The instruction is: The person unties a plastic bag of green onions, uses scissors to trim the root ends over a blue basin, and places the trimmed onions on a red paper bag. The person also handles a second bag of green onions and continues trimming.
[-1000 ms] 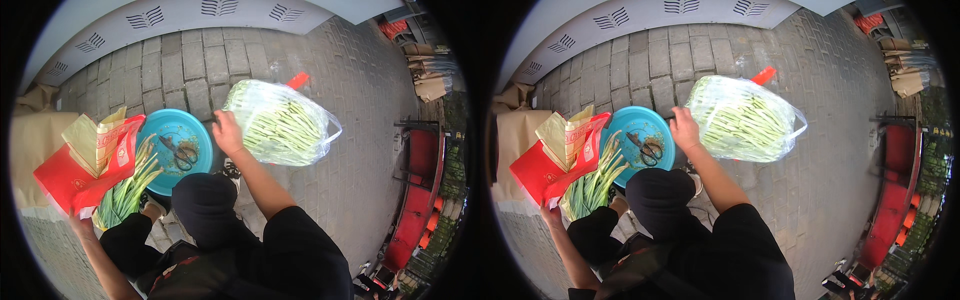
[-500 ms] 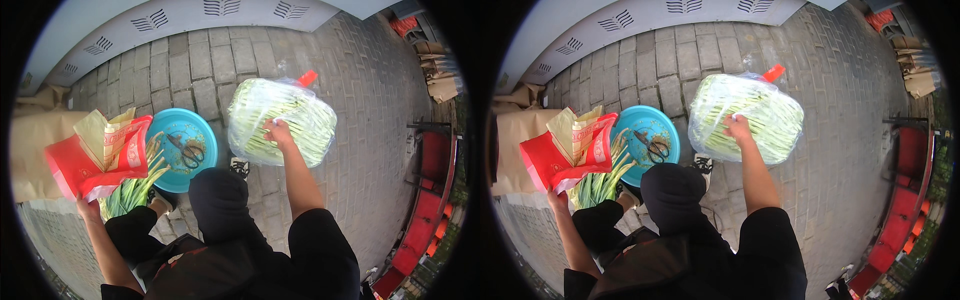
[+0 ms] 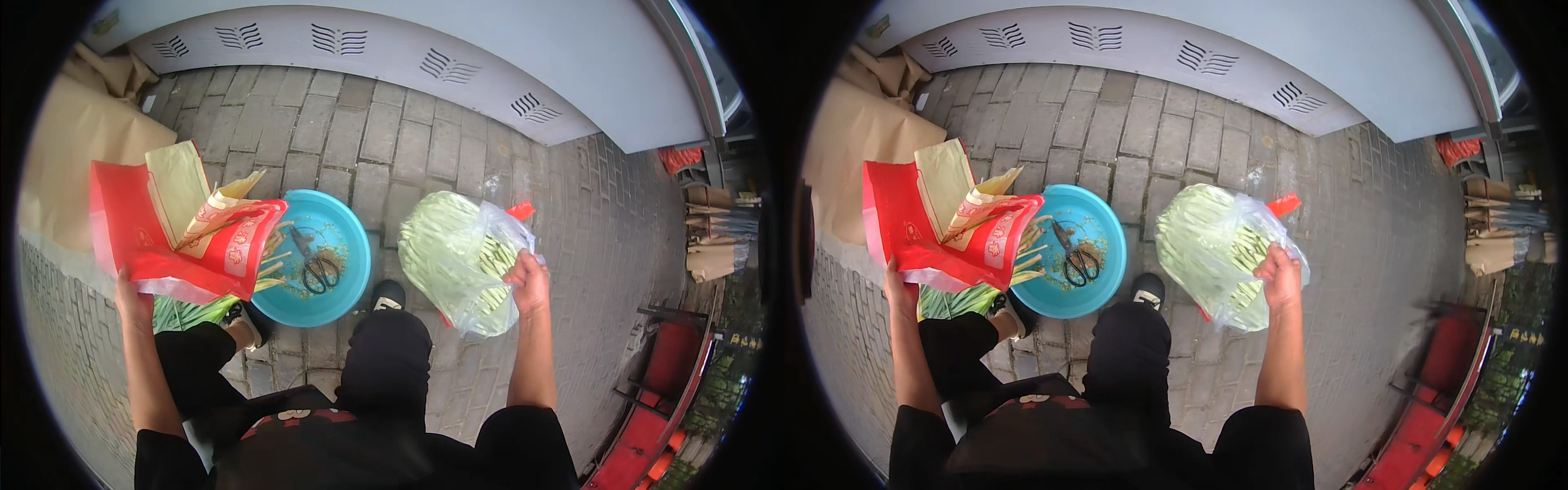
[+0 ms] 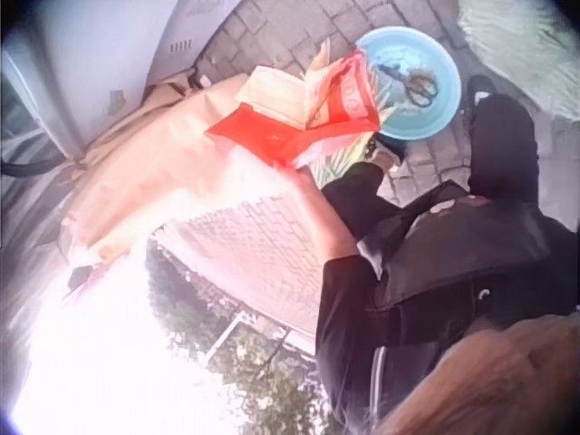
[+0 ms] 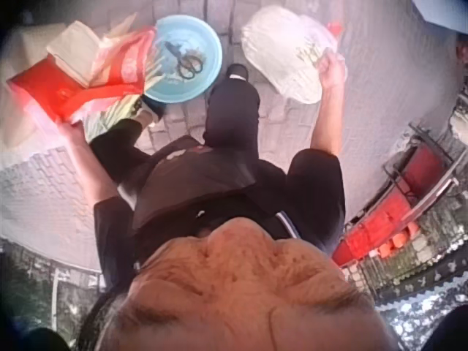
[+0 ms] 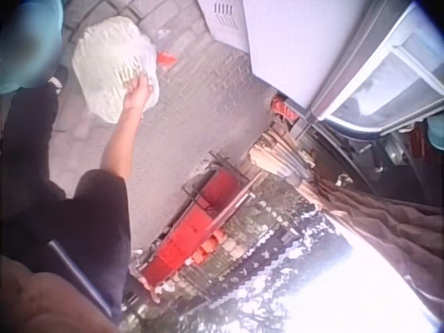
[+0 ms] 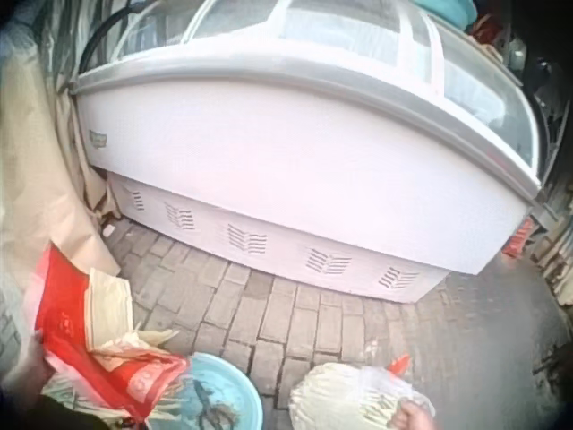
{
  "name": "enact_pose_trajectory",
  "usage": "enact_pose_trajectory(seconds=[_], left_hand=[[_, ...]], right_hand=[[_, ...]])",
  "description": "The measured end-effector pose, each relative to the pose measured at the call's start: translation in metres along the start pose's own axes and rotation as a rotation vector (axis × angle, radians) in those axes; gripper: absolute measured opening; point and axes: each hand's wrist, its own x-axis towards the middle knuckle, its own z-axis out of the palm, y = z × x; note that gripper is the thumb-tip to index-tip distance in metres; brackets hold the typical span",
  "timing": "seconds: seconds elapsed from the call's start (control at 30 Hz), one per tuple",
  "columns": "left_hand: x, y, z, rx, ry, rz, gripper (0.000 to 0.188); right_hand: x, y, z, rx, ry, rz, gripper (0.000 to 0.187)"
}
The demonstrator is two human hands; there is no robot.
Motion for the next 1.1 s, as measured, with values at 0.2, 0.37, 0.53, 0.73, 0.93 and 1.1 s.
enact_pose_trajectory(seconds=[0.2,0.37,0.53,0.73,0.93,1.1], left_hand=[[-0.004,-0.011,0.031,0.026,-0.047,0.117,0.034],[-0.015,-0.026,0.049,0.095,-0.072,0.164,0.037],[-0.024,-0.027,0.066,0.123,-0.079,0.15,0.039],[-0.014,-0.026,0.056,0.167,-0.087,0.165,0.038],[-0.032,-0.016,0.047,0.093,-0.079,0.174,0.037],[-0.05,0.004,0.038,-0.044,-0.021,0.155,0.033]], right_hand=[[-0.029,-0.062,0.042,-0.25,0.175,0.018,0.021],[-0.01,-0.128,0.1,-0.238,0.063,-0.129,0.025],[0.009,-0.166,0.155,-0.289,-0.163,-0.186,0.025],[0.069,-0.198,0.197,-0.163,-0.209,-0.353,0.024],[0.122,-0.106,0.23,-0.179,-0.334,-0.288,0.026],[0.069,-0.099,0.255,-1.792,-0.227,-0.451,0.029]])
